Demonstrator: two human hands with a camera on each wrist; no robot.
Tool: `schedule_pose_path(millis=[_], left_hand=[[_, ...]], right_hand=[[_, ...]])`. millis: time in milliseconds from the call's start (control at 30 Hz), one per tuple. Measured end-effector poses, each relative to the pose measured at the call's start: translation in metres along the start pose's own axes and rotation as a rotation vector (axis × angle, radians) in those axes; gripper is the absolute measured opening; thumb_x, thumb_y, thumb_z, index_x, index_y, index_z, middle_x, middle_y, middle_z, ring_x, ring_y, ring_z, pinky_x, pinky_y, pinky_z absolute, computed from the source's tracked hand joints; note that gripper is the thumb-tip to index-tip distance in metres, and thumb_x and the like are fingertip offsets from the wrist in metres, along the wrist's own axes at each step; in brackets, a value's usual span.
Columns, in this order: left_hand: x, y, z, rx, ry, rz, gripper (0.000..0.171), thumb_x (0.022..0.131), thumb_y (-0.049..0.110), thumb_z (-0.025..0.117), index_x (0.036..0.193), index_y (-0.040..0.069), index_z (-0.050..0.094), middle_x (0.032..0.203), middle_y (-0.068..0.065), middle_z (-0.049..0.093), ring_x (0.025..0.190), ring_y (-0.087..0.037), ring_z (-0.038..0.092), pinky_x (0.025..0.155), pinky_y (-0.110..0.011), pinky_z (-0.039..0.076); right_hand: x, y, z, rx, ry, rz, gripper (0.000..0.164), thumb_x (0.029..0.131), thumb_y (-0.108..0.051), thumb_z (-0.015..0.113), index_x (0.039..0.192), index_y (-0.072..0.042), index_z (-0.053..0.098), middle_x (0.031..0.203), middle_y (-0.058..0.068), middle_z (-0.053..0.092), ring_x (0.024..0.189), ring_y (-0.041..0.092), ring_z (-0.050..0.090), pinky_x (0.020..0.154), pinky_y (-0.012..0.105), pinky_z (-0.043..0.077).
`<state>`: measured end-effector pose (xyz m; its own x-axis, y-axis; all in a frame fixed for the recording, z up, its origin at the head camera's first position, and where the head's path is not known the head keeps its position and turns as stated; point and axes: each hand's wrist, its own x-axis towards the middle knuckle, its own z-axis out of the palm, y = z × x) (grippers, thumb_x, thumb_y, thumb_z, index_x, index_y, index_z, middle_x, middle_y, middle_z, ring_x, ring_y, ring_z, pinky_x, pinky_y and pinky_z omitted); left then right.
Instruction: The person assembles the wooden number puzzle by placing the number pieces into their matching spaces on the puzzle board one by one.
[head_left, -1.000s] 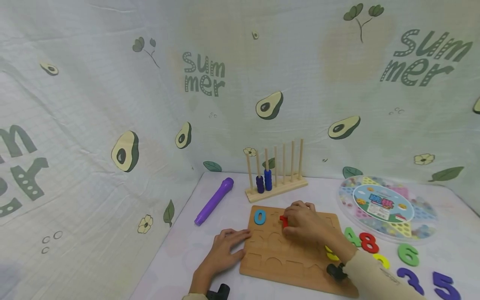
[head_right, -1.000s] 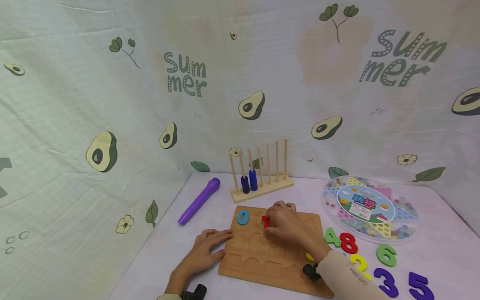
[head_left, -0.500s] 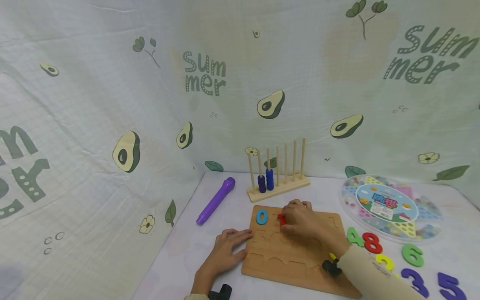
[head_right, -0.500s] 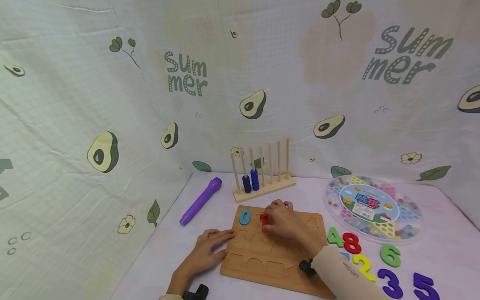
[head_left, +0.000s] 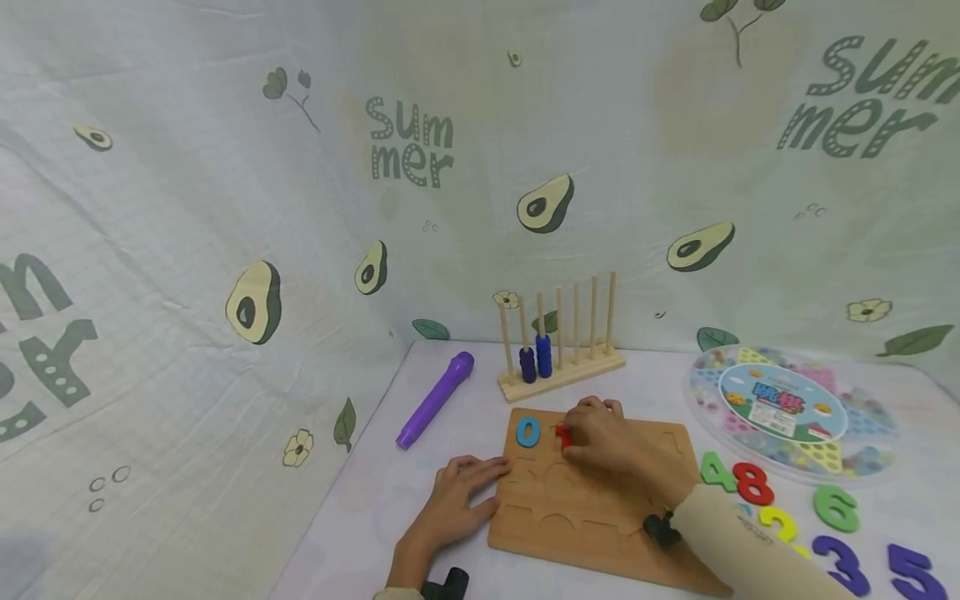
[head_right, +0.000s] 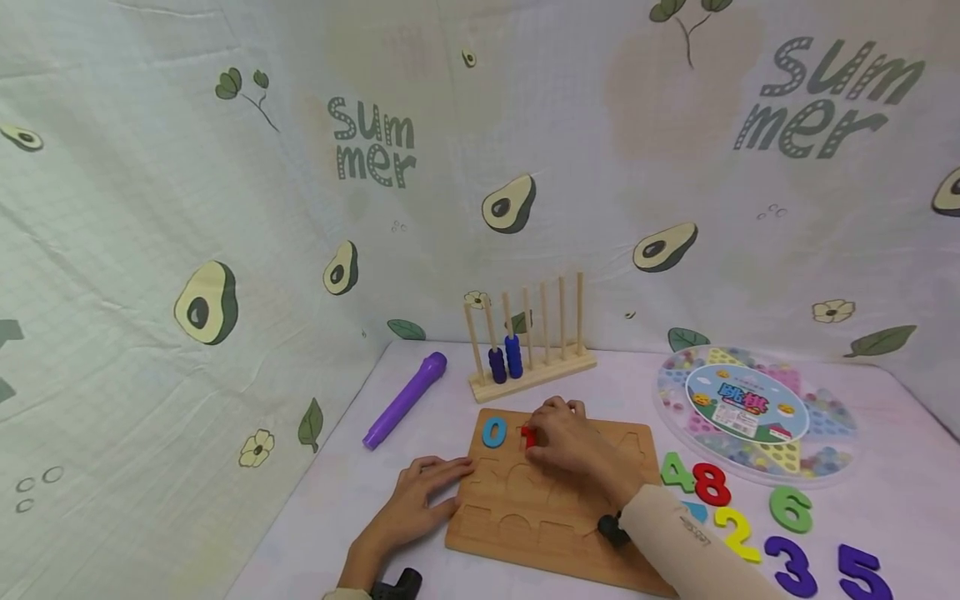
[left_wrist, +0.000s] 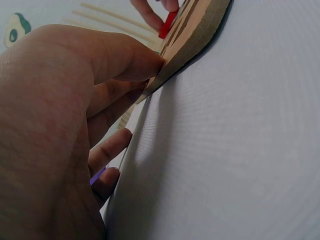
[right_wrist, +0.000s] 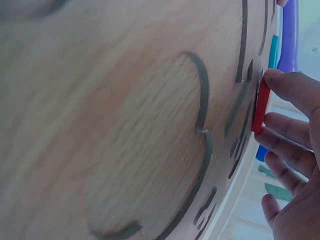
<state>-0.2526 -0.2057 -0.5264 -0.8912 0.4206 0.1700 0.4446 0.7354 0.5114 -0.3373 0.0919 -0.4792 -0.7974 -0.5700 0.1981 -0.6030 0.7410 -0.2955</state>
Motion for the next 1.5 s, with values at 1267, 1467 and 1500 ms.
schedule_pose_path(millis=[1267, 1467, 1500], left_hand=[[-0.002, 0.004, 0.000, 0.007, 0.041, 0.048, 0.049, 0.094, 0.029, 0.063, 0.143, 0.031, 0.057, 0.148, 0.013, 0.051, 0.129, -0.024, 0.040, 0.098, -0.053, 0.030], [-0.005, 0.001, 0.002, 0.019, 0.065, 0.074, 0.048, 0.094, 0.027, 0.064, 0.142, 0.027, 0.059, 0.147, 0.011, 0.052, 0.128, -0.025, 0.041, 0.096, -0.053, 0.031], [-0.005, 0.000, 0.002, 0.019, 0.070, 0.079, 0.048, 0.094, 0.027, 0.064, 0.142, 0.027, 0.059, 0.147, 0.010, 0.052, 0.128, -0.026, 0.041, 0.095, -0.054, 0.031]], right_hand=[[-0.056, -0.011, -0.034, -0.072, 0.089, -0.083, 0.019, 0.091, -0.025, 0.073, 0.108, -0.015, 0.074, 0.111, -0.001, 0.070, 0.114, 0.029, 0.054, 0.095, 0.062, 0.033], [-0.074, -0.013, -0.040, -0.028, 0.091, -0.075, 0.020, 0.091, -0.025, 0.075, 0.108, -0.014, 0.074, 0.110, -0.001, 0.070, 0.113, 0.029, 0.055, 0.096, 0.061, 0.034], [-0.077, -0.013, -0.040, -0.028, 0.094, -0.072, 0.020, 0.090, -0.025, 0.075, 0.107, -0.014, 0.074, 0.109, -0.001, 0.069, 0.113, 0.029, 0.055, 0.095, 0.061, 0.035]])
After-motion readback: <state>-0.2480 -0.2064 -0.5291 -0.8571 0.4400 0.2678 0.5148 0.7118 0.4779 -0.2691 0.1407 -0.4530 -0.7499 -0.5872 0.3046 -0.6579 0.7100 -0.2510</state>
